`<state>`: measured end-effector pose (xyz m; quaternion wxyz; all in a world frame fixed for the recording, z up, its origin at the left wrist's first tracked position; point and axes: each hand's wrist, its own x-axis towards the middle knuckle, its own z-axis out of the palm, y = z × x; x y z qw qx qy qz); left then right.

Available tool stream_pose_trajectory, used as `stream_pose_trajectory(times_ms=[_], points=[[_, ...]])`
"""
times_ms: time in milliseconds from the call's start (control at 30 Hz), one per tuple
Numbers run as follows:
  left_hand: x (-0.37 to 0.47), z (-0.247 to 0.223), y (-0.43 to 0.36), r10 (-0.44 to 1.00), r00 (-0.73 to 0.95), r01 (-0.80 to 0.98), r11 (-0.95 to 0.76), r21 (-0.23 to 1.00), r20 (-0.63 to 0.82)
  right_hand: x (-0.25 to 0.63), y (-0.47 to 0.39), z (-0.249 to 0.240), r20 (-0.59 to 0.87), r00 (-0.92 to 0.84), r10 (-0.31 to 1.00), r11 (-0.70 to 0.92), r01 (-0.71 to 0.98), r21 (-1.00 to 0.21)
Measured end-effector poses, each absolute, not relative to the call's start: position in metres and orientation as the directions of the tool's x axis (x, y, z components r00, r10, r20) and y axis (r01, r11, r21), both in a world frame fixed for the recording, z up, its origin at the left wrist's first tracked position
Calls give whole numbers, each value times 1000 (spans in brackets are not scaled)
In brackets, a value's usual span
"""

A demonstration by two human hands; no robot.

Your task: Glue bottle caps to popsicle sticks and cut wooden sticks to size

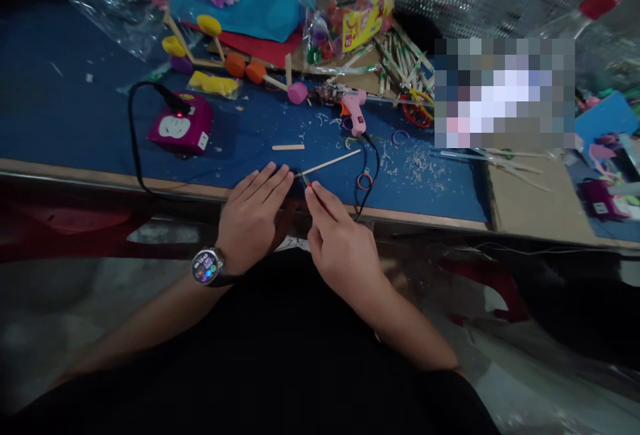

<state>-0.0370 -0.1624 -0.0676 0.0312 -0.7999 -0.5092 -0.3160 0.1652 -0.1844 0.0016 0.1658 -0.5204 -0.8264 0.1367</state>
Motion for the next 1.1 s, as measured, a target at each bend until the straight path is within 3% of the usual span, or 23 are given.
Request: stream_pose_trajectory(times_ms=[667,1100], points=[[-36,-68,-163,786,290,847,-477,237,546,164,-182,3,98,-394,914,400,832,-384],[-36,-69,-163,803,275,828,-477,294,529,160,-179,4,4,-346,938,334,904,-268]])
